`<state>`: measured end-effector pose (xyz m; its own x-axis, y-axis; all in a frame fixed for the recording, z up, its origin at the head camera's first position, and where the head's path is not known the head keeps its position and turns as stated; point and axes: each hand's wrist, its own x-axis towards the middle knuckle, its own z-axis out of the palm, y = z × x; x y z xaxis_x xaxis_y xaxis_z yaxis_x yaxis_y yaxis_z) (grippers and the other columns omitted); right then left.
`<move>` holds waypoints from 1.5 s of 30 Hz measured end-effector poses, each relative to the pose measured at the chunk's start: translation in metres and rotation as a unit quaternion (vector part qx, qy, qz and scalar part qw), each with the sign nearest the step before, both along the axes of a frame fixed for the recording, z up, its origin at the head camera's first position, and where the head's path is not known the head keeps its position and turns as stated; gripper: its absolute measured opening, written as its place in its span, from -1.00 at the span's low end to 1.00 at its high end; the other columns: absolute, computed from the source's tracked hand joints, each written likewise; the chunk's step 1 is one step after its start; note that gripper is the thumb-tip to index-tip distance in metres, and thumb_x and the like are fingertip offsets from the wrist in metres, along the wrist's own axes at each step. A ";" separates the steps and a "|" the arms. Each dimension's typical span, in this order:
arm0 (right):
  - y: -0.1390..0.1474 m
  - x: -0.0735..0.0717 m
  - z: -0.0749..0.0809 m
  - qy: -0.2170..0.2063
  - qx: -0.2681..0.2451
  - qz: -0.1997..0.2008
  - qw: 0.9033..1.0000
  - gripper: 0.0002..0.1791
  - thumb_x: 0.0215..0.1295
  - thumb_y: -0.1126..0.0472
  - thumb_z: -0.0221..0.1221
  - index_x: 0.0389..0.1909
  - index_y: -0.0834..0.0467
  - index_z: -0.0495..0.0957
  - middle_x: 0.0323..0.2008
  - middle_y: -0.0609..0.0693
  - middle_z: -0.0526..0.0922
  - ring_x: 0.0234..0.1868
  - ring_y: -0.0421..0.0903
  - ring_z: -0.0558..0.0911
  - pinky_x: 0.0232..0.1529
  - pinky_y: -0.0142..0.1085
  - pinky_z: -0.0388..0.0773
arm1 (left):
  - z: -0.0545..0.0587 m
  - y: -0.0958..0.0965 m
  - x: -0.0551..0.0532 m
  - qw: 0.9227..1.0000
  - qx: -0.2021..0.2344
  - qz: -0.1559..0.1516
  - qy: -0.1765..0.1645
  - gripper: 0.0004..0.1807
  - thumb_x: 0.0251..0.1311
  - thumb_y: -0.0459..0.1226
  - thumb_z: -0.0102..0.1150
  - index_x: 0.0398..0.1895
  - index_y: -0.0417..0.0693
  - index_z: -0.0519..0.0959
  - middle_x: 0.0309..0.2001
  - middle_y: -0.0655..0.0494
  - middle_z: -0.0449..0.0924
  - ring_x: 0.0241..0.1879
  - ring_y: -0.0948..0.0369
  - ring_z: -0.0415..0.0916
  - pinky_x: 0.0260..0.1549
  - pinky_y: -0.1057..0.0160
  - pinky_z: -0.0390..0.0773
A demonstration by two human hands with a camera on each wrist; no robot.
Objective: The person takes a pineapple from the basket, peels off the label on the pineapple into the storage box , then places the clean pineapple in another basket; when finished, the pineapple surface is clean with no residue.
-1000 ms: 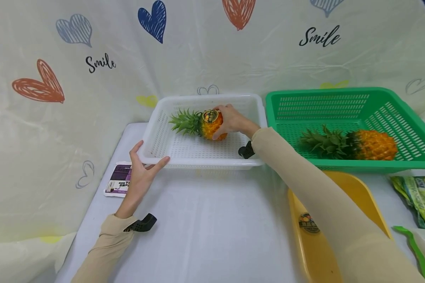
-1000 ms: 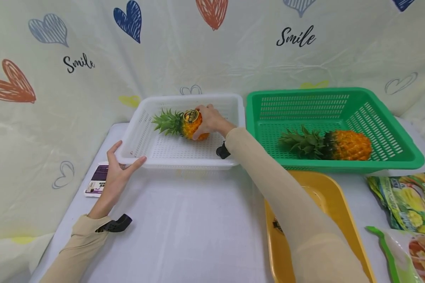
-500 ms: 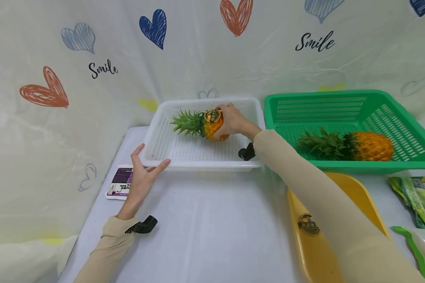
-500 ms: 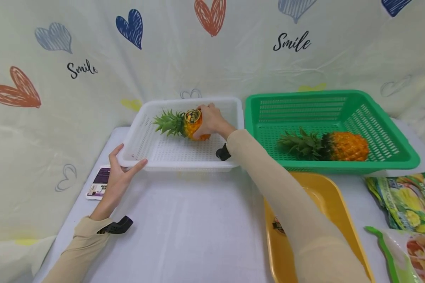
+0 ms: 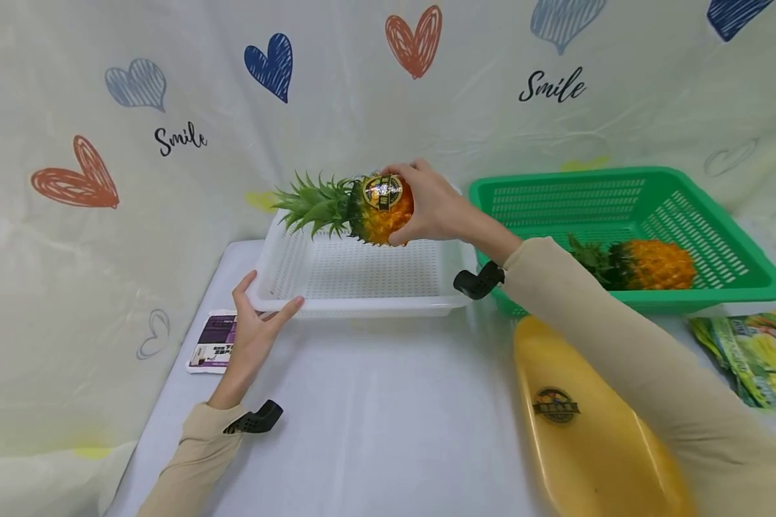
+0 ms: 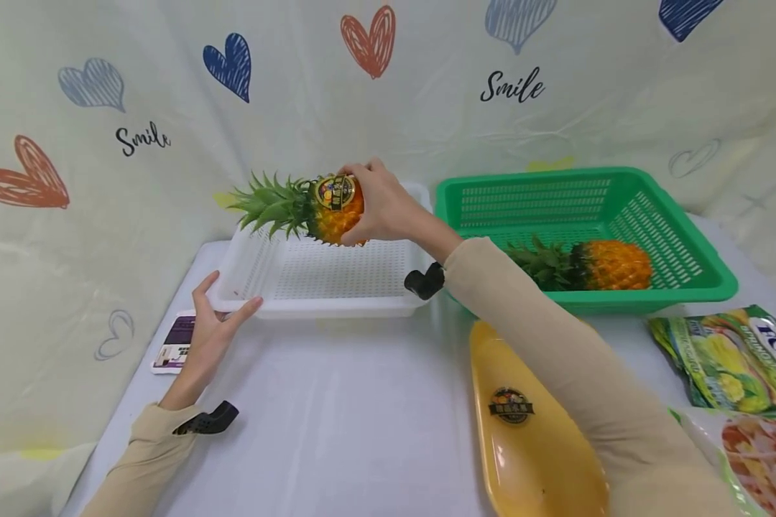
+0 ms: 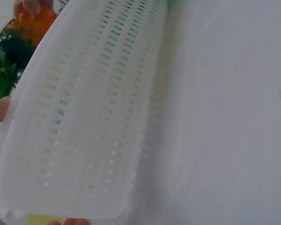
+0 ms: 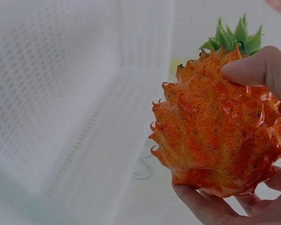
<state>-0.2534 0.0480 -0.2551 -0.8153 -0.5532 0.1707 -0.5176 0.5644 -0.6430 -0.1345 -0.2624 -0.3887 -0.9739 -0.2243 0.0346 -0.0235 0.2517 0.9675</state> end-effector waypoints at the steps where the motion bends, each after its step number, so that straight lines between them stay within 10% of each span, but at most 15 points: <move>1: 0.003 0.007 0.003 0.011 -0.003 0.007 1.000 0.01 0.00 0.24 0.55 0.51 0.19 0.29 0.24 0.27 0.30 0.22 0.16 0.42 0.19 0.02 0.60 | -0.001 0.000 0.000 1.000 0.000 0.001 -0.002 0.14 0.31 -0.20 0.44 0.67 0.12 -0.23 0.52 -0.12 0.11 0.34 -0.02 0.33 0.23 0.17 0.43; 12: 0.043 0.081 0.015 0.103 -0.018 0.078 0.991 0.03 -0.09 0.24 0.63 0.47 0.19 0.36 0.17 0.19 0.37 0.11 0.09 0.43 -0.06 -0.06 0.66 | 0.000 -0.002 0.003 1.000 -0.016 -0.002 -0.014 0.10 0.35 -0.19 0.40 0.67 0.15 -0.23 0.55 -0.19 0.03 0.30 -0.09 0.36 0.10 0.31 0.47; 22: 0.079 0.129 -0.013 0.077 -0.028 0.103 0.991 0.01 -0.18 0.35 0.59 0.42 0.14 0.42 0.21 0.05 0.40 0.11 -0.06 0.50 -0.11 -0.21 0.67 | -0.004 0.002 0.000 1.000 -0.003 -0.006 0.017 0.07 0.35 -0.33 0.36 0.66 -0.01 -0.21 0.49 -0.24 0.17 0.37 -0.11 0.36 0.01 0.52 0.47; 45: 0.103 0.155 -0.073 0.001 0.025 0.115 0.993 0.04 -0.26 0.26 0.65 0.39 0.11 0.43 0.11 0.02 0.39 0.02 -0.07 0.53 -0.09 -0.26 0.67 | -0.004 0.005 0.001 1.000 0.017 0.002 0.011 0.07 0.35 -0.27 0.39 0.66 0.12 -0.20 0.49 -0.10 0.16 0.33 0.01 0.36 0.09 0.44 0.45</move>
<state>-0.0985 0.1510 -0.3285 -0.6659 -0.7327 0.1406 -0.6382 0.4617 -0.6161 -0.1331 -0.2575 -0.3922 -0.9722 -0.2292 0.0476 -0.0038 0.2187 0.9758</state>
